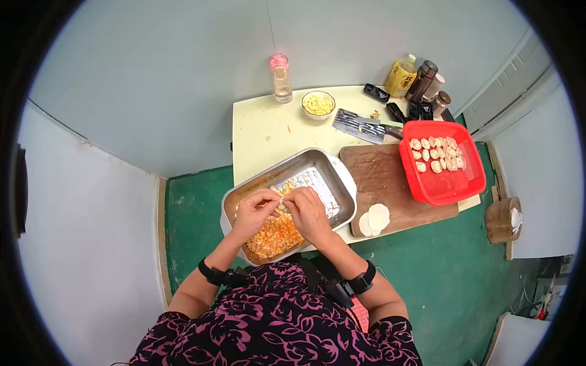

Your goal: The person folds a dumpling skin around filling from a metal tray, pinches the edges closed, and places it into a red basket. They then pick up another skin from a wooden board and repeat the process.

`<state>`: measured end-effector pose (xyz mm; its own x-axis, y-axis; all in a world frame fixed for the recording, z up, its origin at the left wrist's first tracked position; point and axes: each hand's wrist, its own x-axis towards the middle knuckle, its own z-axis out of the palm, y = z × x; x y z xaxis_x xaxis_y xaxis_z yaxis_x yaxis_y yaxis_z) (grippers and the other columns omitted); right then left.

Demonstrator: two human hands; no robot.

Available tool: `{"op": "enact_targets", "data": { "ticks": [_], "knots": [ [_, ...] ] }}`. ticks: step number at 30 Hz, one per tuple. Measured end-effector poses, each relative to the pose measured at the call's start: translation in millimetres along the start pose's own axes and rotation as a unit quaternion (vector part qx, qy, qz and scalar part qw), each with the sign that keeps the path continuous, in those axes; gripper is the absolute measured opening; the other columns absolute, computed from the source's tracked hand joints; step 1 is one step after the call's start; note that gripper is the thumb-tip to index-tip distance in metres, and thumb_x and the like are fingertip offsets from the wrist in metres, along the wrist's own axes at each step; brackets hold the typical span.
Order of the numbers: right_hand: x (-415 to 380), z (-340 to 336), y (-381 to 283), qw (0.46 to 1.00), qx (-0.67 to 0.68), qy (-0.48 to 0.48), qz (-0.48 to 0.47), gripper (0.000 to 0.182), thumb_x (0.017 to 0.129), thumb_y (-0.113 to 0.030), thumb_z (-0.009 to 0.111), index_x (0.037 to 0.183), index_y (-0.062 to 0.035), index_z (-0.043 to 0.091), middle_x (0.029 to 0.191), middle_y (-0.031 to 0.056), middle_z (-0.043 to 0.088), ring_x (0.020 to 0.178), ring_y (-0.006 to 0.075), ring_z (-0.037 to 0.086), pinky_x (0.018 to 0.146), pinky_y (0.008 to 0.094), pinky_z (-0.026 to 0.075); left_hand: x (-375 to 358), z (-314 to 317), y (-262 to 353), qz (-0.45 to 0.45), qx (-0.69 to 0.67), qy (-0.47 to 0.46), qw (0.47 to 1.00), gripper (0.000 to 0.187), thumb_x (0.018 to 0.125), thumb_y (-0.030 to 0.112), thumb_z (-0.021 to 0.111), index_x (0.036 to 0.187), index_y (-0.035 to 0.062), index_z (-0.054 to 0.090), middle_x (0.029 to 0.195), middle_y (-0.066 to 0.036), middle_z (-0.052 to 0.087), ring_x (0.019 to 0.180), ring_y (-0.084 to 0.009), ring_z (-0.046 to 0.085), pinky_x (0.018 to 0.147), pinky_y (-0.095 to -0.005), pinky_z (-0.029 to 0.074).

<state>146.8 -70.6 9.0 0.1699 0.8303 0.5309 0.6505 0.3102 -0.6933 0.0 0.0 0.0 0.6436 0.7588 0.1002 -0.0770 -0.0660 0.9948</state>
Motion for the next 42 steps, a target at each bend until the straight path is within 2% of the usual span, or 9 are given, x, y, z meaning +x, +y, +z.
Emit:
{"op": "enact_targets", "data": {
  "ticks": [17, 20, 26, 32, 38, 42],
  "knots": [
    [-5, 0, -1, 1.000, 0.017, -0.006, 0.018, 0.013, 0.070, 0.002, 0.063, 0.079, -0.0018, 0.055, 0.074, 0.0099, 0.058, 0.069, 0.0261, 0.055, 0.061, 0.0331, 0.043, -1, 3, 2, -0.013, 0.017, -0.007, 1.000, 0.009, 0.081, -0.003, 0.054, 0.088, -0.0055, 0.057, 0.091, -0.006, 0.050, 0.081, -0.0124, 0.055, 0.064, -0.0243, 0.056],
    [-6, 0, 3, 1.000, 0.019, -0.012, -0.008, 0.015, 0.069, 0.000, 0.065, 0.082, -0.0016, 0.056, 0.074, 0.0097, 0.058, 0.069, 0.0258, 0.055, 0.061, 0.0334, 0.043, -1, 1, -3, 0.001, 0.045, -0.012, 0.999, 0.007, 0.081, -0.003, 0.054, 0.087, -0.0055, 0.056, 0.091, -0.006, 0.049, 0.081, -0.0123, 0.055, 0.065, -0.0243, 0.056],
    [-5, -7, -4, 0.998, 0.034, -0.042, 0.008, 0.025, 0.068, -0.005, 0.069, 0.091, -0.0012, 0.059, 0.076, 0.0096, 0.059, 0.071, 0.0253, 0.056, 0.063, 0.0325, 0.044, -4, 0, -4, 0.005, 0.028, -0.019, 0.999, 0.007, 0.080, -0.003, 0.055, 0.086, -0.0052, 0.057, 0.092, -0.007, 0.050, 0.081, -0.0129, 0.056, 0.065, -0.0239, 0.055],
    [-8, -4, -4, 0.999, 0.009, -0.031, 0.020, 0.018, 0.067, -0.007, 0.070, 0.082, -0.0018, 0.063, 0.076, 0.0093, 0.061, 0.071, 0.0242, 0.056, 0.063, 0.0320, 0.044, -4, 0, -1, -0.003, 0.039, -0.033, 0.999, 0.007, 0.081, -0.002, 0.055, 0.086, -0.0041, 0.059, 0.091, -0.008, 0.052, 0.081, -0.0133, 0.057, 0.066, -0.0231, 0.055],
    [-12, 0, -6, 0.997, 0.013, -0.022, 0.074, 0.015, 0.070, -0.009, 0.068, 0.082, -0.0027, 0.063, 0.075, 0.0085, 0.061, 0.071, 0.0237, 0.057, 0.064, 0.0320, 0.044, -6, 2, -6, -0.043, -0.026, -0.007, 0.999, 0.009, 0.082, -0.001, 0.055, 0.088, -0.0035, 0.059, 0.092, -0.007, 0.052, 0.080, -0.0138, 0.058, 0.066, -0.0234, 0.055],
    [-12, -1, -7, 0.997, -0.007, -0.023, 0.073, 0.013, 0.071, -0.010, 0.067, 0.082, -0.0031, 0.063, 0.076, 0.0080, 0.061, 0.072, 0.0237, 0.056, 0.066, 0.0327, 0.042, -7, 1, -7, -0.039, -0.021, -0.008, 0.999, 0.010, 0.083, 0.000, 0.054, 0.090, -0.0033, 0.060, 0.093, -0.007, 0.052, 0.082, -0.0138, 0.058, 0.066, -0.0236, 0.055]
  ]
}}
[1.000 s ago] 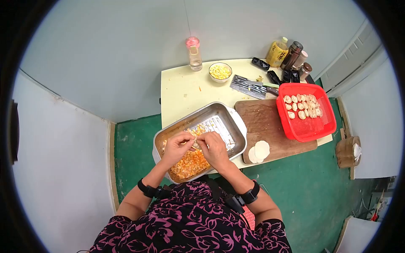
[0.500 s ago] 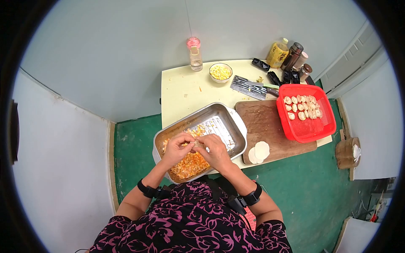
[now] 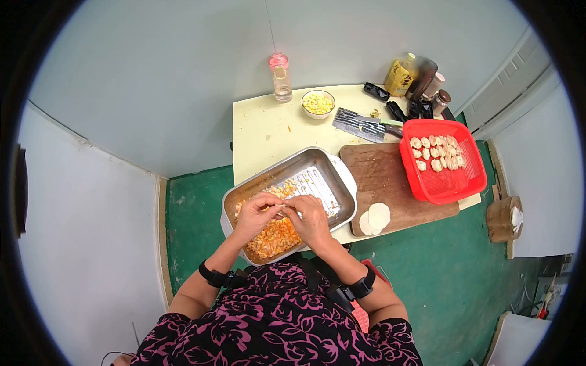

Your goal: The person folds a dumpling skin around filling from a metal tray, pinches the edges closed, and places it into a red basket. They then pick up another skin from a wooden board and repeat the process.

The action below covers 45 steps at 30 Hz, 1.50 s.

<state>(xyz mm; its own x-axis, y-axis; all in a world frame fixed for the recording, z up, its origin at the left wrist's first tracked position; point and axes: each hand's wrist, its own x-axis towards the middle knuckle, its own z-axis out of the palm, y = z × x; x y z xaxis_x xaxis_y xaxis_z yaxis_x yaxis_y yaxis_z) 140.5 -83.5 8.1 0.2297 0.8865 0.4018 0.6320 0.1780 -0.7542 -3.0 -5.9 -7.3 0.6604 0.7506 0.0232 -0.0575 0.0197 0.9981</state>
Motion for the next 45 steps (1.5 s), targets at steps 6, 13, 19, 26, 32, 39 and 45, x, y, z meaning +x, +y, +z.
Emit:
{"op": "enact_targets", "data": {
  "ticks": [6, 13, 19, 26, 32, 39, 45],
  "knots": [
    [-1, 2, -1, 0.999, -0.027, 0.017, -0.017, 0.011, 0.071, -0.008, 0.065, 0.080, -0.0037, 0.062, 0.075, 0.0072, 0.061, 0.073, 0.0236, 0.056, 0.065, 0.0330, 0.039, -3, 1, 0, -0.017, -0.007, 0.005, 1.000, 0.012, 0.084, 0.001, 0.053, 0.093, -0.0034, 0.060, 0.096, -0.008, 0.052, 0.084, -0.0144, 0.057, 0.067, -0.0244, 0.055],
    [-4, 4, 0, 0.999, -0.031, 0.012, -0.011, 0.010, 0.071, -0.007, 0.064, 0.080, -0.0035, 0.061, 0.076, 0.0071, 0.060, 0.075, 0.0232, 0.055, 0.067, 0.0332, 0.039, -4, 1, -3, -0.021, -0.012, 0.010, 1.000, 0.013, 0.084, 0.001, 0.052, 0.093, -0.0039, 0.059, 0.097, -0.008, 0.053, 0.084, -0.0145, 0.058, 0.066, -0.0246, 0.055],
    [-5, 5, 4, 0.998, -0.058, 0.018, -0.023, 0.007, 0.072, -0.005, 0.062, 0.077, -0.0031, 0.058, 0.074, 0.0081, 0.058, 0.073, 0.0244, 0.054, 0.067, 0.0338, 0.038, -5, 1, -5, -0.053, -0.046, 0.009, 0.997, 0.013, 0.085, 0.002, 0.051, 0.094, -0.0038, 0.058, 0.089, -0.007, 0.058, 0.078, -0.0121, 0.059, 0.064, -0.0234, 0.054],
    [-2, 0, 3, 0.997, -0.062, -0.004, -0.039, 0.008, 0.073, -0.004, 0.060, 0.078, -0.0037, 0.054, 0.075, 0.0079, 0.053, 0.074, 0.0249, 0.051, 0.067, 0.0340, 0.037, -4, 6, -4, -0.043, -0.042, 0.049, 0.997, 0.009, 0.084, 0.003, 0.053, 0.089, -0.0040, 0.057, 0.080, -0.006, 0.060, 0.070, -0.0098, 0.060, 0.060, -0.0221, 0.053],
    [2, -2, 3, 0.996, -0.064, -0.016, -0.060, 0.008, 0.072, -0.005, 0.060, 0.076, -0.0043, 0.053, 0.074, 0.0072, 0.052, 0.074, 0.0245, 0.050, 0.067, 0.0344, 0.036, -2, 11, 0, -0.028, -0.014, 0.082, 0.996, 0.007, 0.083, 0.002, 0.054, 0.086, -0.0035, 0.057, 0.078, -0.005, 0.058, 0.067, -0.0082, 0.058, 0.059, -0.0222, 0.053],
    [5, -2, 2, 0.996, -0.074, -0.003, -0.059, 0.009, 0.071, -0.005, 0.061, 0.076, -0.0048, 0.053, 0.074, 0.0068, 0.052, 0.074, 0.0243, 0.050, 0.066, 0.0343, 0.036, -2, 13, -1, 0.004, 0.013, 0.074, 0.997, 0.006, 0.082, 0.000, 0.054, 0.085, -0.0042, 0.057, 0.079, -0.006, 0.058, 0.066, -0.0097, 0.059, 0.059, -0.0220, 0.053],
    [3, -2, 4, 0.997, -0.071, 0.001, -0.044, 0.008, 0.071, -0.005, 0.061, 0.075, -0.0048, 0.055, 0.072, 0.0073, 0.052, 0.074, 0.0249, 0.050, 0.066, 0.0346, 0.037, -2, 12, 6, 0.012, 0.008, 0.030, 0.999, 0.009, 0.084, 0.002, 0.052, 0.090, -0.0030, 0.058, 0.086, -0.006, 0.056, 0.075, -0.0100, 0.058, 0.062, -0.0230, 0.054]
  ]
}}
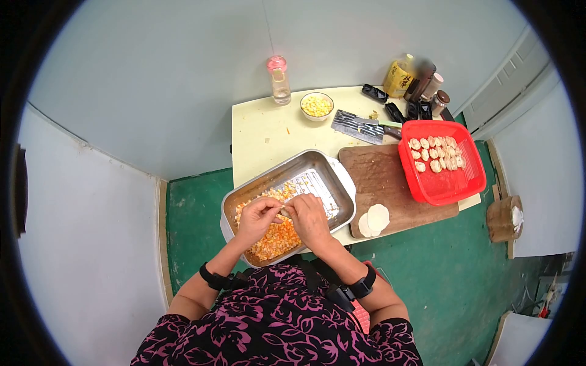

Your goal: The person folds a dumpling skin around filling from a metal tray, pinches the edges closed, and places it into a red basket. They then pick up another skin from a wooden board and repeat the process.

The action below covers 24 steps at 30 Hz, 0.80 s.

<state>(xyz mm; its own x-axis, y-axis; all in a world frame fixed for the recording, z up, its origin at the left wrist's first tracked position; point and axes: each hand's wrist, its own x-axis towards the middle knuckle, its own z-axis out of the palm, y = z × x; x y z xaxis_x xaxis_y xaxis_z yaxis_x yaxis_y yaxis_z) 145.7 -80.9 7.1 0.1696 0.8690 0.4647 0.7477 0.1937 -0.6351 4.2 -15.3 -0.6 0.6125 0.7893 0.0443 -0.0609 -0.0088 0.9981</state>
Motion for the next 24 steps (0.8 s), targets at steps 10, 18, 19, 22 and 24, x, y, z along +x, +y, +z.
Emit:
{"op": "enact_targets", "data": {
  "ticks": [10, 18, 19, 22, 24],
  "knots": [
    [-2.1, -2.4, -2.0, 1.000, 0.007, 0.000, 0.000, 0.008, 0.070, -0.005, 0.062, 0.074, -0.0050, 0.055, 0.072, 0.0062, 0.054, 0.072, 0.0239, 0.051, 0.066, 0.0339, 0.037, -0.3, 3.4, -6.1, 0.007, 0.009, 0.028, 1.000, 0.008, 0.082, -0.001, 0.053, 0.086, -0.0055, 0.059, 0.082, -0.008, 0.058, 0.070, -0.0104, 0.059, 0.060, -0.0227, 0.053],
    [-2.8, -1.5, 0.0, 1.000, 0.010, 0.000, -0.007, 0.012, 0.069, -0.007, 0.064, 0.078, -0.0055, 0.058, 0.074, 0.0043, 0.054, 0.072, 0.0223, 0.051, 0.066, 0.0333, 0.036, -2.8, 0.6, -4.3, 0.010, 0.028, 0.005, 1.000, 0.010, 0.084, 0.000, 0.051, 0.090, -0.0036, 0.059, 0.088, -0.006, 0.056, 0.075, -0.0101, 0.058, 0.063, -0.0226, 0.053],
    [-2.0, -2.9, -2.8, 1.000, 0.007, 0.002, 0.000, 0.012, 0.069, -0.007, 0.064, 0.079, -0.0054, 0.058, 0.074, 0.0041, 0.054, 0.072, 0.0221, 0.051, 0.066, 0.0331, 0.036, -2.9, 0.1, -4.1, 0.009, 0.031, 0.003, 0.999, 0.011, 0.084, 0.000, 0.051, 0.090, -0.0036, 0.059, 0.089, -0.007, 0.056, 0.076, -0.0103, 0.058, 0.063, -0.0227, 0.054],
    [-1.1, -5.6, -4.9, 1.000, -0.004, -0.001, -0.015, 0.013, 0.070, -0.007, 0.065, 0.081, -0.0050, 0.060, 0.075, 0.0046, 0.056, 0.072, 0.0227, 0.052, 0.065, 0.0332, 0.037, -3.4, 0.3, -6.5, 0.010, 0.027, 0.003, 1.000, 0.011, 0.084, 0.000, 0.051, 0.090, -0.0034, 0.059, 0.089, -0.007, 0.056, 0.076, -0.0106, 0.058, 0.063, -0.0229, 0.054],
    [-0.7, -6.7, -4.4, 1.000, -0.005, 0.001, -0.025, 0.013, 0.070, -0.007, 0.065, 0.082, -0.0048, 0.060, 0.075, 0.0052, 0.056, 0.072, 0.0231, 0.053, 0.065, 0.0334, 0.037, -2.9, 2.0, -6.4, 0.013, 0.020, 0.010, 1.000, 0.010, 0.084, 0.000, 0.051, 0.089, -0.0040, 0.059, 0.087, -0.007, 0.057, 0.074, -0.0108, 0.059, 0.062, -0.0229, 0.054]
  ]
}}
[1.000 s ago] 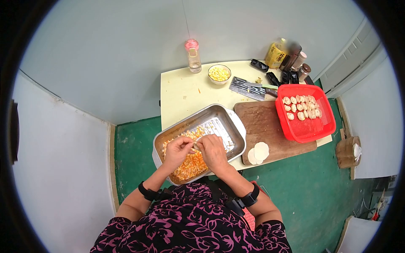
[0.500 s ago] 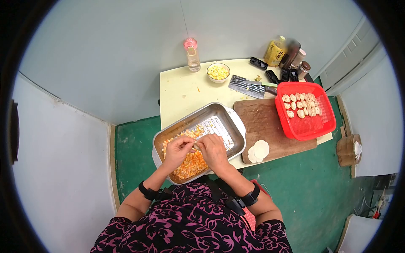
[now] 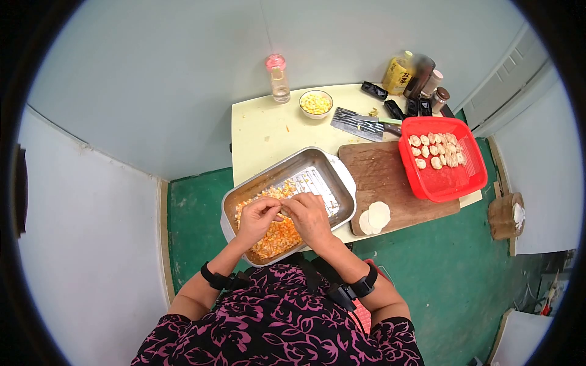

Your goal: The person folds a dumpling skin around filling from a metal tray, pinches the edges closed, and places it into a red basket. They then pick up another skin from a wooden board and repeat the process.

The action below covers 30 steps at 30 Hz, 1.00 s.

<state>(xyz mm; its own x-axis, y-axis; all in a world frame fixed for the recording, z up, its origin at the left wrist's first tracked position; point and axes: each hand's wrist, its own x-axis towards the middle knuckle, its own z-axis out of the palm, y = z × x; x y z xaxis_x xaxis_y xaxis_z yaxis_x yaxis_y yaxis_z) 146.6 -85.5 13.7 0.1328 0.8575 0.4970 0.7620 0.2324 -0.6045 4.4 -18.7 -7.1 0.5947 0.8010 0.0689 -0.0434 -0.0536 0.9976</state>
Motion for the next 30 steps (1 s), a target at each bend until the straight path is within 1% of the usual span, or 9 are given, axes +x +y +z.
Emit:
{"op": "enact_targets", "data": {
  "ticks": [2, 5, 11, 17, 20, 23, 26, 30],
  "knots": [
    [-0.4, 0.3, 0.4, 1.000, 0.007, 0.005, 0.001, 0.014, 0.070, -0.007, 0.064, 0.083, -0.0046, 0.061, 0.076, 0.0056, 0.056, 0.073, 0.0231, 0.052, 0.065, 0.0333, 0.037, 0.1, 2.7, 2.6, 0.003, -0.005, 0.013, 1.000, 0.009, 0.083, -0.001, 0.052, 0.087, -0.0053, 0.059, 0.082, -0.008, 0.058, 0.070, -0.0111, 0.059, 0.060, -0.0227, 0.053],
    [-1.1, 0.2, 1.2, 1.000, 0.014, 0.005, 0.001, 0.012, 0.070, -0.006, 0.064, 0.081, -0.0042, 0.060, 0.077, 0.0063, 0.056, 0.073, 0.0238, 0.052, 0.064, 0.0339, 0.037, -0.3, 2.6, -4.6, -0.031, -0.038, 0.017, 0.999, 0.009, 0.084, -0.001, 0.052, 0.088, -0.0050, 0.059, 0.081, -0.007, 0.060, 0.069, -0.0103, 0.060, 0.061, -0.0224, 0.053],
    [-1.1, 1.2, 2.6, 1.000, 0.012, 0.002, -0.002, 0.009, 0.070, -0.003, 0.062, 0.075, -0.0033, 0.055, 0.073, 0.0078, 0.053, 0.069, 0.0264, 0.050, 0.062, 0.0355, 0.037, 0.3, 2.9, -2.4, -0.034, -0.038, 0.007, 0.999, 0.011, 0.084, 0.001, 0.052, 0.090, -0.0049, 0.059, 0.080, -0.006, 0.061, 0.070, -0.0085, 0.059, 0.062, -0.0218, 0.052],
    [-1.0, 1.4, 1.2, 1.000, 0.015, -0.014, 0.019, 0.010, 0.071, -0.003, 0.061, 0.074, -0.0032, 0.051, 0.071, 0.0080, 0.051, 0.068, 0.0263, 0.049, 0.063, 0.0350, 0.037, -0.4, 1.7, -0.7, -0.048, -0.041, 0.006, 0.998, 0.011, 0.084, 0.002, 0.053, 0.089, -0.0049, 0.059, 0.078, -0.006, 0.061, 0.067, -0.0083, 0.059, 0.061, -0.0215, 0.052],
    [-0.9, 1.9, 1.5, 1.000, 0.017, -0.020, 0.017, 0.009, 0.071, -0.003, 0.061, 0.075, -0.0034, 0.053, 0.072, 0.0077, 0.052, 0.069, 0.0261, 0.050, 0.062, 0.0348, 0.037, -0.1, 0.2, 1.4, -0.065, -0.038, 0.008, 0.997, 0.011, 0.084, 0.002, 0.053, 0.089, -0.0047, 0.059, 0.077, -0.006, 0.061, 0.065, -0.0085, 0.059, 0.060, -0.0210, 0.052],
    [-0.5, 2.4, 3.0, 0.999, 0.038, -0.006, 0.002, 0.009, 0.071, -0.003, 0.062, 0.076, -0.0033, 0.054, 0.073, 0.0075, 0.054, 0.070, 0.0260, 0.051, 0.062, 0.0344, 0.037, -0.4, -1.0, -2.3, -0.069, -0.050, 0.017, 0.996, 0.011, 0.084, 0.003, 0.053, 0.090, -0.0046, 0.059, 0.077, -0.006, 0.061, 0.065, -0.0087, 0.059, 0.059, -0.0204, 0.051],
    [-0.2, 1.7, 4.1, 0.998, 0.054, -0.006, 0.009, 0.008, 0.071, -0.003, 0.061, 0.077, -0.0029, 0.055, 0.073, 0.0079, 0.054, 0.070, 0.0260, 0.052, 0.062, 0.0342, 0.037, -0.3, -0.3, -3.0, -0.064, -0.066, 0.022, 0.996, 0.011, 0.084, 0.003, 0.053, 0.090, -0.0048, 0.059, 0.077, -0.006, 0.061, 0.065, -0.0094, 0.060, 0.059, -0.0202, 0.051],
    [0.1, 0.9, 3.3, 0.997, 0.063, -0.014, 0.032, 0.006, 0.073, -0.002, 0.059, 0.076, -0.0022, 0.055, 0.071, 0.0094, 0.054, 0.070, 0.0271, 0.051, 0.062, 0.0350, 0.037, -0.3, -1.4, -1.1, -0.072, -0.073, 0.004, 0.995, 0.011, 0.084, 0.003, 0.053, 0.092, -0.0044, 0.058, 0.080, -0.007, 0.061, 0.067, -0.0101, 0.060, 0.061, -0.0208, 0.051]
  ]
}}
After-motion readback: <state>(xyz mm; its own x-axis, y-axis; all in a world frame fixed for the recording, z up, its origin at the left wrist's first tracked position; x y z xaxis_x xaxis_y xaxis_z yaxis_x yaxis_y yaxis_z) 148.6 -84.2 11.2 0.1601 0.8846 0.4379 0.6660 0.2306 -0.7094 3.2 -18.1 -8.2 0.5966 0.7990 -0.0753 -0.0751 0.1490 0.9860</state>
